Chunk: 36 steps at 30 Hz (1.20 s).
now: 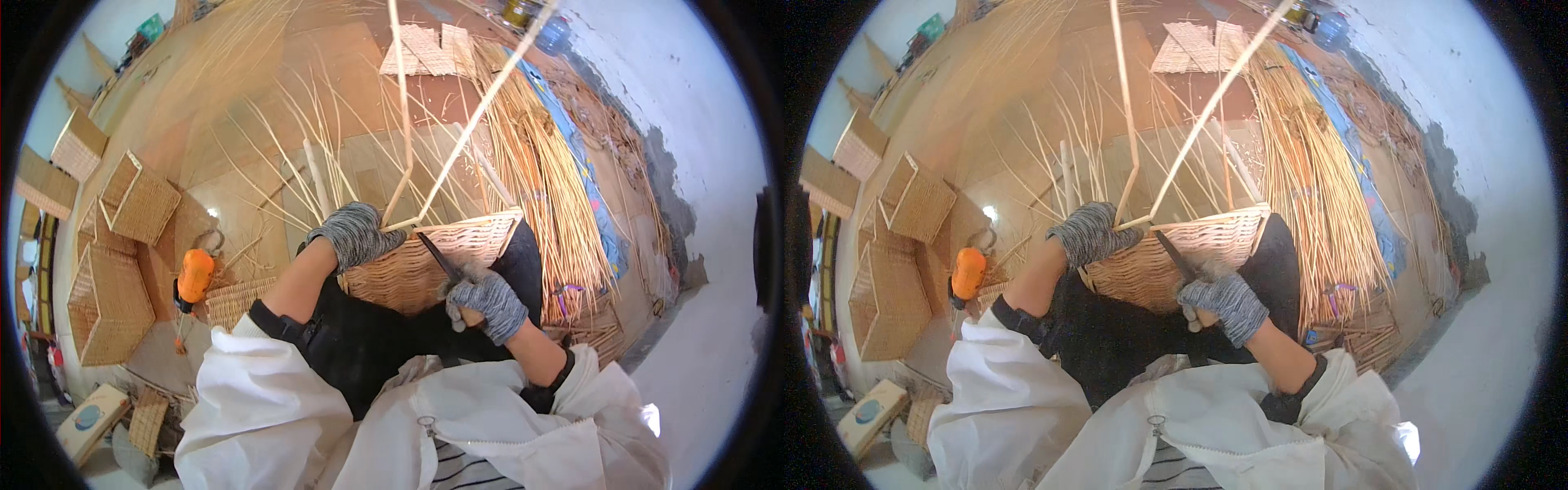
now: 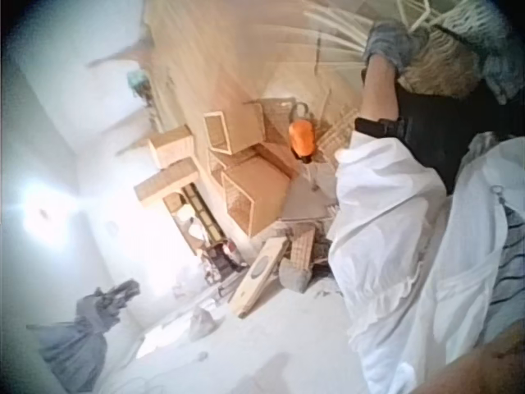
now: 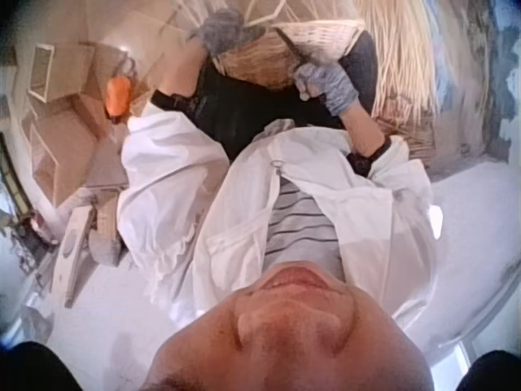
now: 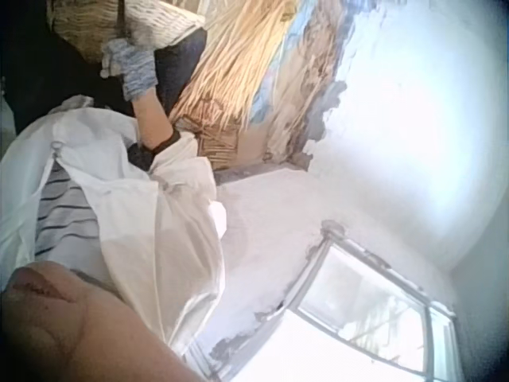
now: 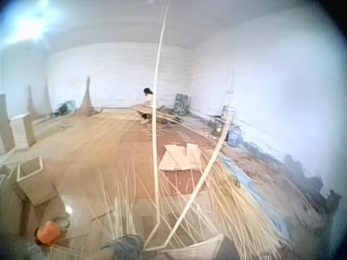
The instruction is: Weaving a rectangular basket using long bamboo or willow strips.
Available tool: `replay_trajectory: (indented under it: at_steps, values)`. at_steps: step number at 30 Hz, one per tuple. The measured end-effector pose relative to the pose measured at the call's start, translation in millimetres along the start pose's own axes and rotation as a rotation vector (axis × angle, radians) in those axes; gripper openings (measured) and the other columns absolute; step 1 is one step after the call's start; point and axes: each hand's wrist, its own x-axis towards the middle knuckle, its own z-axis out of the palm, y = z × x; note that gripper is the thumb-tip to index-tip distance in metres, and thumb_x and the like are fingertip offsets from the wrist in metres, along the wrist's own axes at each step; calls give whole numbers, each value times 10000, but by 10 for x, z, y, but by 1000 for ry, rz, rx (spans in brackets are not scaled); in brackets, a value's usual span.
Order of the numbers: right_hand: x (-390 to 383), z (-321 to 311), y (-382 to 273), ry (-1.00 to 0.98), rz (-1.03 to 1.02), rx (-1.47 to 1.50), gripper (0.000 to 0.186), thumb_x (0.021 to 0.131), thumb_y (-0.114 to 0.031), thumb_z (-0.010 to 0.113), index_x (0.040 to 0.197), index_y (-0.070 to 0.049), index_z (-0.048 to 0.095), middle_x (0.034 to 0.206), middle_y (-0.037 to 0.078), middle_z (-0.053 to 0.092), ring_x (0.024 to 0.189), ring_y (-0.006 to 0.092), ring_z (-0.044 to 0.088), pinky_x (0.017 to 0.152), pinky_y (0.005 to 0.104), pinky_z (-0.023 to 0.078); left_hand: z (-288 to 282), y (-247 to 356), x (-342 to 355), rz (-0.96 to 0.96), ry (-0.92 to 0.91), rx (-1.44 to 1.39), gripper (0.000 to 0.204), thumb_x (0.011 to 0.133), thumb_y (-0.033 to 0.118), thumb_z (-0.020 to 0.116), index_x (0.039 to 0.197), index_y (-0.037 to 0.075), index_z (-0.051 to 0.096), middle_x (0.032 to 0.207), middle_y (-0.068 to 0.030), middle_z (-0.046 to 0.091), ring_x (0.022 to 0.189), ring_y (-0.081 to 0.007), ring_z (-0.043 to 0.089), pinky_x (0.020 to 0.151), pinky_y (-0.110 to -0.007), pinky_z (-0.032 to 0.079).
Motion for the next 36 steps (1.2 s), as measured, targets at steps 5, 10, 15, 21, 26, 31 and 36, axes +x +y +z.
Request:
replay_trajectory:
  at_steps: [5, 10, 15, 21, 26, 31, 36]
  values:
    - [201, 172, 157, -413, 277, 597, 249, 838, -323, 476, 736, -100, 433, 547, 19, 406, 463, 174, 452, 411, 359, 403, 37, 5, 40, 3, -16, 24, 562, 710, 499, 576, 766, -61, 593, 622, -196, 569, 628, -289, 598, 606, -355, 466]
    - [400, 153, 154, -623, 207, 946, 226, 837, -311, 480, 746, -108, 440, 550, 6, 405, 451, 153, 436, 373, 317, 376, -73, 83, -62, -18, -16, 26, 553, 715, 492, 570, 783, -56, 585, 664, -197, 584, 660, -302, 600, 633, -344, 473]
    - [384, -170, -515, -662, -191, 897, 184, 851, -281, 482, 768, -120, 449, 571, -3, 415, 419, 132, 408, 362, 272, 363, 80, 46, -106, -8, -46, 60, 564, 714, 511, 561, 823, -41, 590, 764, -218, 591, 750, -302, 596, 704, -367, 463]
    - [-300, -410, -283, -267, 323, 227, 300, 824, -316, 514, 720, -34, 520, 536, 99, 492, 435, 204, 497, 342, 331, 404, 57, -82, -149, 123, -74, -318, 263, 787, 275, 557, 979, 104, 615, 831, -161, 609, 777, -292, 587, 718, -343, 456]
    - [-364, -390, -268, 34, 456, -47, 332, 818, -291, 502, 611, -31, 515, 486, 93, 471, 362, 216, 467, 335, 346, 401, 55, -29, -76, 86, -125, -181, 290, 786, 312, 559, 1011, 136, 608, 824, -155, 609, 771, -289, 584, 721, -335, 454]
    - [-291, -370, -240, 89, 474, 7, 325, 814, -261, 513, 598, -18, 516, 489, 107, 491, 361, 222, 492, 328, 356, 434, 66, -33, -57, 128, -131, -230, 349, 765, 321, 597, 1045, 114, 588, 852, -159, 605, 808, -274, 579, 741, -321, 447]
    - [-265, -328, -330, 60, 532, -57, 352, 830, -315, 489, 615, -37, 514, 485, 93, 478, 373, 221, 479, 343, 364, 424, 85, -81, -85, 196, -140, -261, 389, 732, 260, 644, 1102, 173, 559, 831, -113, 610, 749, -212, 567, 709, -313, 442]
